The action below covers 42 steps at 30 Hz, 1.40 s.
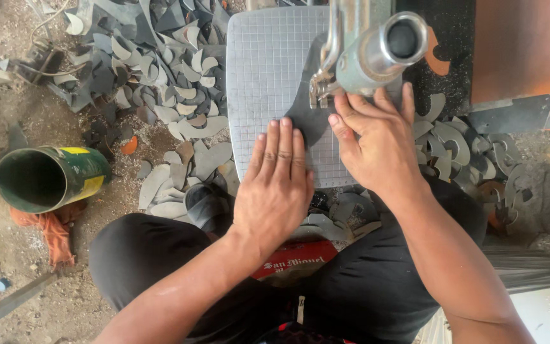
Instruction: The person sits on the floor and uses a vertical cutting machine to cut curved shapes from gray and black material sheets. They repeatedly pick up sheets, position them under the blade, and guide them through the machine to produce uniform pieces.
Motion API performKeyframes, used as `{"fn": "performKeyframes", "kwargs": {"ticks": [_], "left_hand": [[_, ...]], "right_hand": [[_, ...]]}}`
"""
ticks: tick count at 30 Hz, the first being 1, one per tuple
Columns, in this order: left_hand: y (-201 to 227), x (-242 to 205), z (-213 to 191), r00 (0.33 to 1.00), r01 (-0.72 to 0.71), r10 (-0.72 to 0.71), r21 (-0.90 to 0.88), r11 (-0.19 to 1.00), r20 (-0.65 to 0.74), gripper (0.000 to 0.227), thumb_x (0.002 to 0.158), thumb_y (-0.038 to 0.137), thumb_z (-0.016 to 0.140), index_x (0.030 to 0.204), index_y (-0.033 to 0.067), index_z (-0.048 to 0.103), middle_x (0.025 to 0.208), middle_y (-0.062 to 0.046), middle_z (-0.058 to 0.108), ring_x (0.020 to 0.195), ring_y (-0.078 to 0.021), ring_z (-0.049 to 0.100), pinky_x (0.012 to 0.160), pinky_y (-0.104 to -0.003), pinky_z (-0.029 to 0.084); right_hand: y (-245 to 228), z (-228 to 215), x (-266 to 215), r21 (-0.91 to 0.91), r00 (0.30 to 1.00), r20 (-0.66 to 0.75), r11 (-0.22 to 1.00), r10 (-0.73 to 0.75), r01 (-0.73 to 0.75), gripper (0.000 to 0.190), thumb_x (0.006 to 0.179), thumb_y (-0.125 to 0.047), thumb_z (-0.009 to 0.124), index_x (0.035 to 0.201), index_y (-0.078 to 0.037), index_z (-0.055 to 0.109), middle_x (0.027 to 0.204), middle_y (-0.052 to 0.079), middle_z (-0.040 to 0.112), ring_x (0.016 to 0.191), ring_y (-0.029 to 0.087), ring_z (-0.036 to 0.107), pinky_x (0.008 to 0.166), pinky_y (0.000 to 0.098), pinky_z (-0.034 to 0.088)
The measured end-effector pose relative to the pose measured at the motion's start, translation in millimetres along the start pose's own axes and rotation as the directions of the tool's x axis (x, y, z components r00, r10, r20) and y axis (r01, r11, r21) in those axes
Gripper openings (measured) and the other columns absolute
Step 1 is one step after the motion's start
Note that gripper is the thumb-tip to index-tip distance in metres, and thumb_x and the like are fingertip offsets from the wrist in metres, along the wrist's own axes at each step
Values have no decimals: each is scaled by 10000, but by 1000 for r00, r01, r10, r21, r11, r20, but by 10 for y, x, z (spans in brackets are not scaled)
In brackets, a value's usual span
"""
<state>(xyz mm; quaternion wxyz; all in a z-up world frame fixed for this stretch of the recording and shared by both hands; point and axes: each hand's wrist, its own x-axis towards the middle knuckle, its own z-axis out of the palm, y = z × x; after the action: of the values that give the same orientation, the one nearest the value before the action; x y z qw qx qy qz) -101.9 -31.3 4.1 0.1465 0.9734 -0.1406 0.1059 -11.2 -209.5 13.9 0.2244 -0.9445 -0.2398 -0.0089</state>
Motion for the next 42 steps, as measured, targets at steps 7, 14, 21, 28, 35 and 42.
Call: {"fn": "performKeyframes", "kwargs": {"ticks": [7, 14, 21, 28, 35, 42], "left_hand": [[249, 71, 159, 997, 30, -22, 102, 994, -78, 519, 992, 184, 516, 1335, -202, 568, 1397, -391, 560, 1353, -497, 547, 1162, -539, 432], [414, 194, 254, 996, 71, -57, 202, 977, -74, 515, 962, 167, 495, 1302, -204, 600, 1340, -430, 577, 1306, -533, 577, 1151, -560, 431], [546, 283, 353, 996, 82, -72, 288, 954, -46, 538, 904, 135, 492, 1310, -204, 596, 1332, -448, 567, 1299, -564, 564, 1158, -588, 414], [485, 347, 128, 996, 81, -80, 44, 996, -26, 580, 1015, 237, 498, 1385, -210, 493, 1414, -443, 503, 1373, -534, 496, 1193, -595, 339], [-316, 250, -414, 987, 25, -4, -132, 991, 158, 603, 1018, 236, 524, 1483, -136, 427, 1551, -298, 442, 1498, -423, 367, 1195, -659, 238], [-455, 364, -166, 992, -65, 75, -96, 993, 105, 545, 1015, 257, 561, 1464, -50, 525, 1587, -196, 445, 1501, -320, 367, 1174, -735, 195]], "right_hand": [[120, 10, 95, 102, 999, -47, 995, -3, 8, 329, 1088, -288, 597, 1247, -49, 757, 1286, 134, 715, 1313, 350, 598, 1249, 630, 144], [176, 25, 185, 100, 996, -2, 991, 89, -88, 268, 1083, -310, 644, 1179, -104, 787, 1165, 151, 732, 1182, 333, 664, 1290, 529, 220], [197, 32, 247, 93, 1000, -27, 996, -14, 17, 259, 1073, -229, 624, 1268, -138, 767, 1232, 129, 741, 1252, 335, 634, 1254, 565, 145], [95, 29, 224, 6, 994, -89, 998, 61, -61, 219, 1027, -215, 680, 1187, -107, 783, 1214, 144, 749, 1262, 351, 631, 1230, 620, 158], [-229, 36, -204, -214, 990, -45, 969, -133, 120, 505, 868, -442, 793, 1067, 23, 794, 1243, 257, 708, 1269, 401, 611, 1123, 561, 413], [-185, 46, -122, -147, 988, -69, 981, -140, 129, 402, 902, -311, 825, 1075, 49, 780, 1255, 251, 711, 1304, 355, 642, 1192, 520, 417]]}}
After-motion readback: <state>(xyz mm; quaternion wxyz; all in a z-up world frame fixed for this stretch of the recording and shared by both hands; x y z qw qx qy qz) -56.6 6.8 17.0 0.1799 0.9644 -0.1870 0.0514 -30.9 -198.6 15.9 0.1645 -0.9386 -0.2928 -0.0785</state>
